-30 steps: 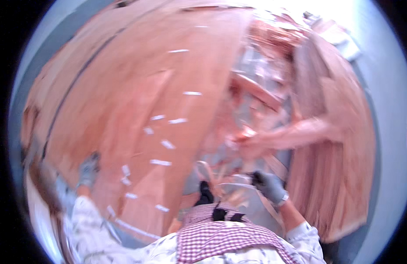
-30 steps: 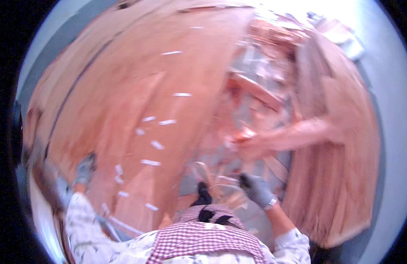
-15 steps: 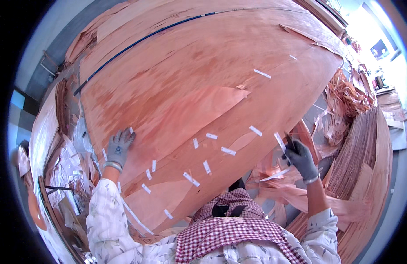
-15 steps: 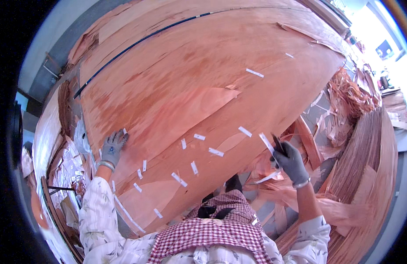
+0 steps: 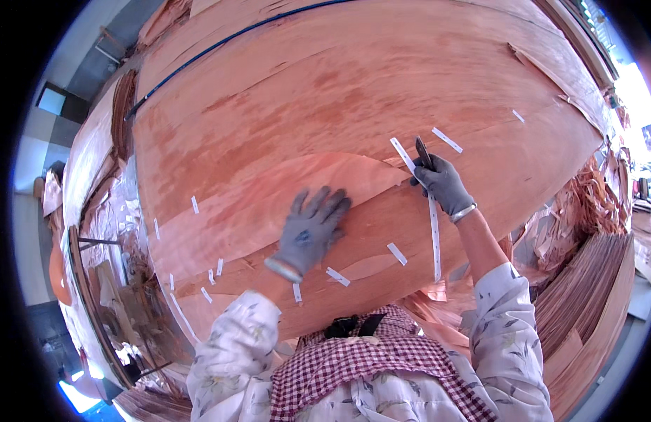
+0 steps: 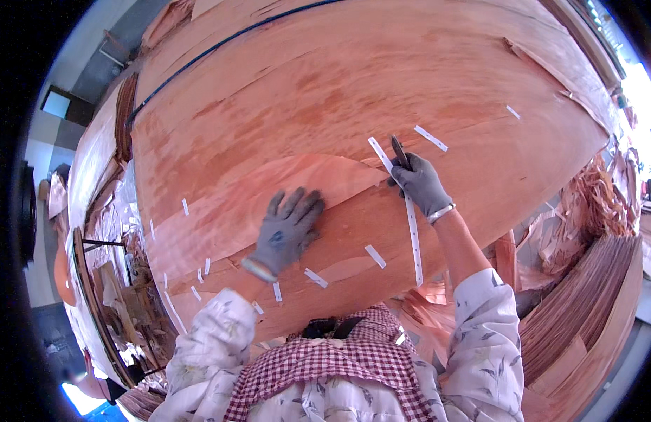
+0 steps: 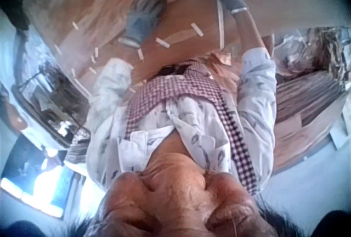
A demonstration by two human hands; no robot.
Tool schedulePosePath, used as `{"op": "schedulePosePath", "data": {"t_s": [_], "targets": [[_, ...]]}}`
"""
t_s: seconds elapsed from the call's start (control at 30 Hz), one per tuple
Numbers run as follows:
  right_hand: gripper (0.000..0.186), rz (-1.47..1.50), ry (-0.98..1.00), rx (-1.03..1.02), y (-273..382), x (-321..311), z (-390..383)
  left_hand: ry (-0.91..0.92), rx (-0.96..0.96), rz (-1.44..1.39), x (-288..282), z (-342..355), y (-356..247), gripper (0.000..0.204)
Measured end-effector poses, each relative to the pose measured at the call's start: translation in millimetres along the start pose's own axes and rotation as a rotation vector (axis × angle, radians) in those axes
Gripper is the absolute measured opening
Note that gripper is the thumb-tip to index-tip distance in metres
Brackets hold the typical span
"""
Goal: The person uses a utility knife to cut wood veneer sheets, measuring them with a ruler and removing waste strips by hand.
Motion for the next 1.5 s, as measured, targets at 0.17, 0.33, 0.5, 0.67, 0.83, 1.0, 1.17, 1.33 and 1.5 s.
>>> {"op": "schedulePosePath", "data": {"t_s": [0.17, 0.33, 0.5, 0.67, 0.83, 1.0, 1.17, 1.33, 1.5], "targets": [[0.019, -0.023, 0.053, 0.015, -9, 11, 10, -0.071, 0.014, -0.004, 23, 32, -2, 0.055], [0.021, -0.009, 0.034, 0.012, -7, 13, 9, -0.094, 0.022, -0.049, 28, 47, -5, 0.045], [0.026, -0.096, -0.029, 0.025, -16, 11, 11, -0.021, 0.014, -0.034, 43, 70, -6, 0.042], [0.033, -0.221, -0.065, 0.031, -24, 4, 16, -0.165, 0.057, -0.089, 28, 98, -22, 0.044], [0.034, -0.426, -0.174, -0.068, -15, -7, 13, -0.077, -0.011, 0.050, 44, 113, -25, 0.048], [0.033, -0.693, -0.178, -0.111, -6, 2, 10, -0.110, -0.030, -0.121, 31, 110, -9, 0.047], [0.024, -0.377, -0.141, -0.121, -39, -28, -8, -0.026, -0.075, -0.113, 37, 115, -32, 0.055], [0.016, -0.220, -0.022, 0.049, -41, -5, -34, 0.199, -0.042, -0.037, 38, 106, -25, 0.052], [0.010, -0.087, 0.097, 0.105, 1, 52, -65, 0.185, -0.121, -0.041, 50, 118, -26, 0.045]]}}
Point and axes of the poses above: each hand's wrist, its own z-axis towards the middle knuckle, its own x-axis out of the palm, y = z × x, the point moved 9 cm from there along z, towards the middle knuckle, and after that the axes turned 5 degrees about -x, right-handed, at the moved point
